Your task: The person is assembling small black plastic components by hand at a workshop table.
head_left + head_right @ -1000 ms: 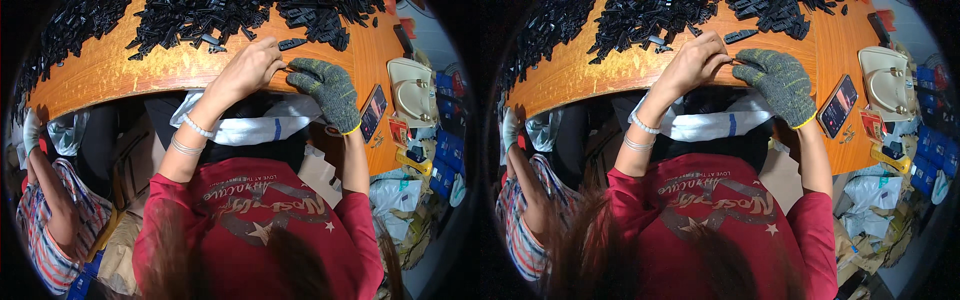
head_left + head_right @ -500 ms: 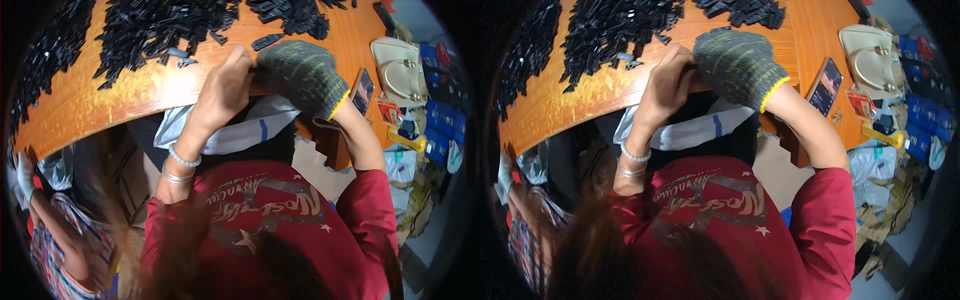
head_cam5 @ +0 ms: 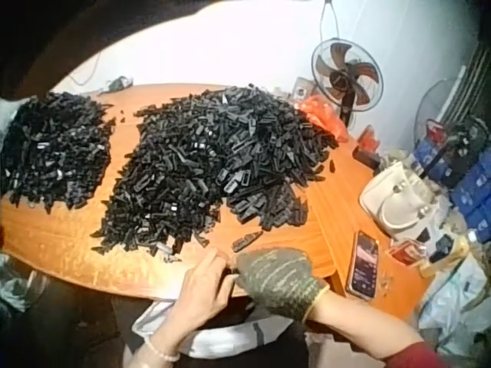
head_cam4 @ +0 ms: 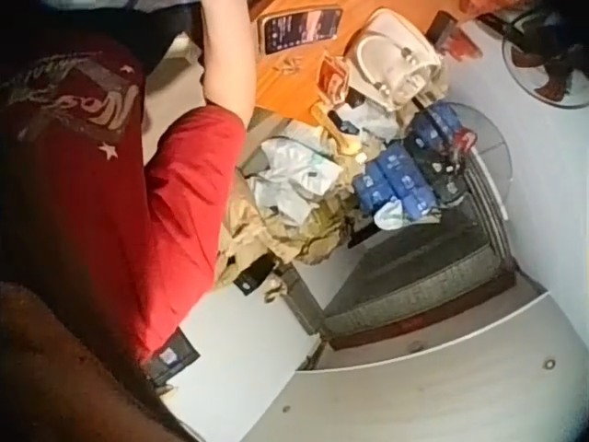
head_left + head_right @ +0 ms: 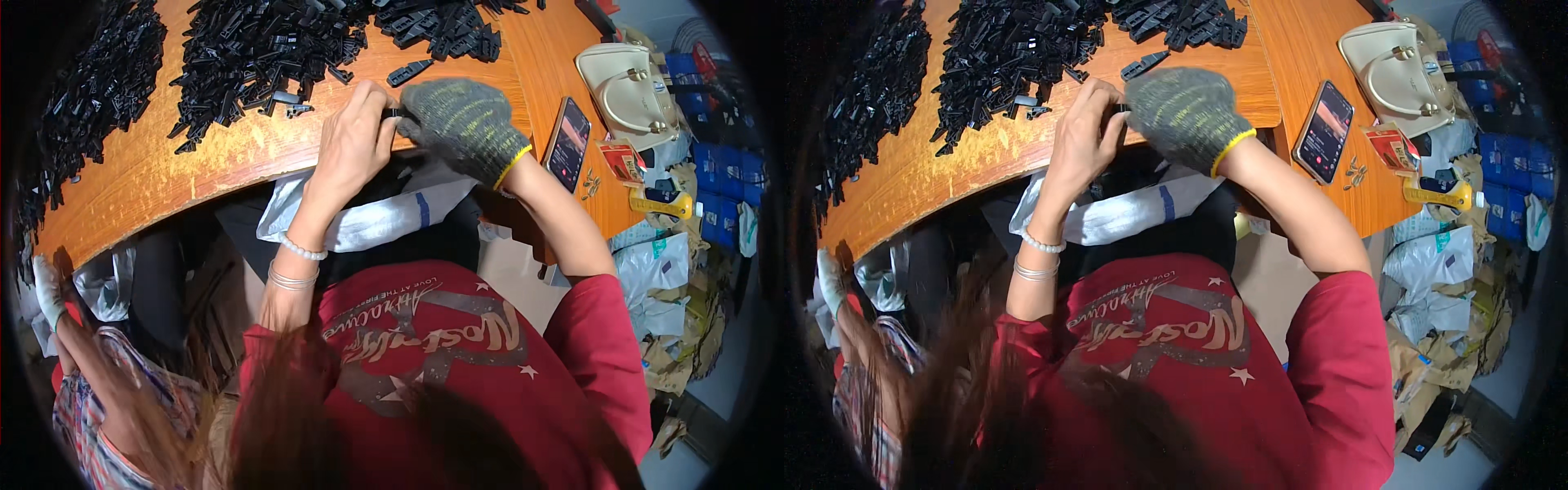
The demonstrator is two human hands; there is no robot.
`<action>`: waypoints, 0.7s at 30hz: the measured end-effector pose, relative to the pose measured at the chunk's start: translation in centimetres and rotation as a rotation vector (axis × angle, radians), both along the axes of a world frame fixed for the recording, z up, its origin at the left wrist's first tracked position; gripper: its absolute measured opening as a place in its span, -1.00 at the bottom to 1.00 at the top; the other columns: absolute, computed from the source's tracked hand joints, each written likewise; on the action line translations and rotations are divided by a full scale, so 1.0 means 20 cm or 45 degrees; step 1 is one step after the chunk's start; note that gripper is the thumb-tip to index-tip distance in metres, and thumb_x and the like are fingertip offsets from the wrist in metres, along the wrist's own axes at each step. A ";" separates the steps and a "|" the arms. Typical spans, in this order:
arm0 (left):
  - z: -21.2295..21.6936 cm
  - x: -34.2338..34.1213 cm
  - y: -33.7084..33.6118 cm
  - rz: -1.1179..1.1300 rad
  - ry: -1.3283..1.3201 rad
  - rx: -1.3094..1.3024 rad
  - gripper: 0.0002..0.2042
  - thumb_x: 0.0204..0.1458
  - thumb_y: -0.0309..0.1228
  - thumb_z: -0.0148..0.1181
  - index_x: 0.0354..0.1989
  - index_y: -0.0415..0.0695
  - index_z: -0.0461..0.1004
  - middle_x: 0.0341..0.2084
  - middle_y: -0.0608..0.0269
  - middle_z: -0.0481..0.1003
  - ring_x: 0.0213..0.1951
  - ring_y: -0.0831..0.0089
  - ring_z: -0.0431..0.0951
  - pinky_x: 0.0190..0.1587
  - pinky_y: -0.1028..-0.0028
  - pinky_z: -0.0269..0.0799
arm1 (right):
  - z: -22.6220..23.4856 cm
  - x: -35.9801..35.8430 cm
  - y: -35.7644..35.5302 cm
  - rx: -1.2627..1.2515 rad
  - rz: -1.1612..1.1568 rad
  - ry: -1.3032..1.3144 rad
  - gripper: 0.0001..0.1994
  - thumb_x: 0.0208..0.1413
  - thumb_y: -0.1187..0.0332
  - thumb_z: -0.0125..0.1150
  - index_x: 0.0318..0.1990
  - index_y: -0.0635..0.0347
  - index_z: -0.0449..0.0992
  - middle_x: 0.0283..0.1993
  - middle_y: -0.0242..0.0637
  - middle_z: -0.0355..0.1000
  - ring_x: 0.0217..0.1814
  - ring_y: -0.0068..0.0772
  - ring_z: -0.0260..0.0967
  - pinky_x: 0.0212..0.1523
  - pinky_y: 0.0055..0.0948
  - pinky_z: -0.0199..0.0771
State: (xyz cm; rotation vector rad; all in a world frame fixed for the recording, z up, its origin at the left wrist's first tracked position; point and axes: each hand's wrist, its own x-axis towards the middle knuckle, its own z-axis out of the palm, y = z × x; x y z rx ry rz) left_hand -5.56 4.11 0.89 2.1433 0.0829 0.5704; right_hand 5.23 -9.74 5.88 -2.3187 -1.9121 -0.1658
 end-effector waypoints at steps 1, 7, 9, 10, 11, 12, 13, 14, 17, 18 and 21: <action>-0.01 0.00 0.00 0.015 -0.032 0.022 -0.85 -0.04 -0.59 0.16 -0.30 -0.29 0.35 -0.34 0.02 0.36 -0.33 0.03 0.46 -0.28 0.25 0.37 | 0.01 -0.02 -0.02 0.005 -0.004 -0.011 -0.79 0.09 0.21 0.13 -0.32 0.16 0.49 -0.32 -0.19 0.48 -0.27 -0.15 0.48 -0.31 -0.22 0.47; 0.02 -0.08 -0.01 -0.118 0.100 -0.571 -0.82 0.07 -0.50 0.17 -0.21 -0.31 0.39 -0.44 0.09 0.52 -0.40 0.27 0.58 -0.37 0.41 0.47 | 0.04 -0.15 -0.19 0.380 -0.341 0.821 -0.69 0.07 0.17 0.20 -0.09 0.13 0.54 -0.12 -0.22 0.48 -0.22 -0.22 0.48 -0.29 -0.31 0.48; 0.02 -0.10 0.00 -0.384 0.078 -1.212 -0.79 0.16 -0.42 0.14 -0.16 -0.33 0.43 -0.42 0.16 0.54 -0.35 0.45 0.60 -0.37 0.55 0.54 | 0.07 -0.17 -0.23 0.556 -0.590 1.496 -0.70 0.03 0.36 0.26 -0.05 0.19 0.53 -0.21 -0.29 0.51 -0.32 -0.45 0.47 -0.32 -0.49 0.48; 0.03 -0.09 0.00 -0.412 0.110 -1.337 -0.79 0.16 -0.41 0.14 -0.16 -0.34 0.44 -0.42 0.14 0.55 -0.36 0.43 0.61 -0.37 0.53 0.55 | 0.12 -0.18 -0.24 0.608 -0.746 1.759 -0.71 0.02 0.42 0.26 -0.05 0.21 0.54 -0.26 -0.32 0.51 -0.35 -0.52 0.45 -0.32 -0.54 0.48; 0.04 -0.07 -0.02 -0.431 0.145 -1.457 -0.78 0.16 -0.41 0.14 -0.17 -0.34 0.45 -0.42 0.12 0.55 -0.37 0.41 0.61 -0.36 0.51 0.56 | 0.11 -0.19 -0.25 0.652 -0.814 1.746 -0.70 0.00 0.49 0.23 -0.06 0.24 0.54 -0.29 -0.33 0.50 -0.35 -0.57 0.43 -0.32 -0.60 0.46; 0.04 -0.05 -0.05 -0.433 0.146 -1.517 -0.78 0.14 -0.40 0.17 -0.19 -0.35 0.46 -0.44 0.07 0.55 -0.42 0.38 0.61 -0.38 0.49 0.57 | 0.11 -0.20 -0.26 0.661 -0.815 1.725 -0.70 0.00 0.49 0.23 -0.06 0.24 0.54 -0.27 -0.31 0.51 -0.33 -0.56 0.45 -0.31 -0.60 0.47; 0.05 -0.04 -0.08 -0.433 0.171 -1.571 -0.76 0.12 -0.38 0.20 -0.20 -0.35 0.46 -0.46 0.05 0.55 -0.45 0.37 0.61 -0.41 0.50 0.56 | 0.12 -0.20 -0.27 0.672 -0.818 1.698 -0.70 0.01 0.48 0.23 -0.05 0.24 0.53 -0.24 -0.30 0.51 -0.31 -0.55 0.46 -0.31 -0.59 0.48; 0.06 -0.03 -0.10 -0.432 0.193 -1.626 -0.75 0.10 -0.37 0.22 -0.22 -0.36 0.46 -0.47 0.03 0.55 -0.48 0.37 0.61 -0.43 0.50 0.56 | 0.12 -0.20 -0.28 0.676 -0.802 1.721 -0.72 0.02 0.49 0.21 -0.06 0.25 0.55 -0.17 -0.28 0.51 -0.22 -0.53 0.48 -0.24 -0.56 0.50; 0.06 -0.02 -0.11 -0.421 0.244 -1.672 -0.72 0.04 -0.36 0.29 -0.25 -0.36 0.46 -0.51 0.02 0.54 -0.56 0.36 0.59 -0.52 0.51 0.53 | 0.08 -0.18 -0.27 0.597 -0.695 1.580 -0.74 0.03 0.49 0.20 -0.09 0.26 0.56 -0.09 -0.28 0.50 -0.13 -0.51 0.48 -0.15 -0.52 0.51; 0.06 -0.02 -0.11 -0.431 0.264 -1.716 -0.72 0.03 -0.37 0.30 -0.25 -0.36 0.46 -0.51 0.01 0.54 -0.58 0.37 0.58 -0.54 0.52 0.51 | 0.08 -0.18 -0.28 0.589 -0.691 1.581 -0.74 0.03 0.49 0.20 -0.09 0.26 0.56 -0.09 -0.28 0.50 -0.13 -0.51 0.48 -0.15 -0.52 0.51; 0.06 -0.02 -0.10 -0.418 0.282 -1.704 -0.73 0.01 -0.37 0.32 -0.29 -0.34 0.45 -0.51 0.01 0.54 -0.60 0.37 0.57 -0.57 0.53 0.50 | 0.06 -0.17 -0.28 0.533 -0.621 1.464 -0.76 0.03 0.48 0.21 -0.11 0.27 0.57 -0.06 -0.28 0.49 -0.08 -0.51 0.47 -0.10 -0.51 0.50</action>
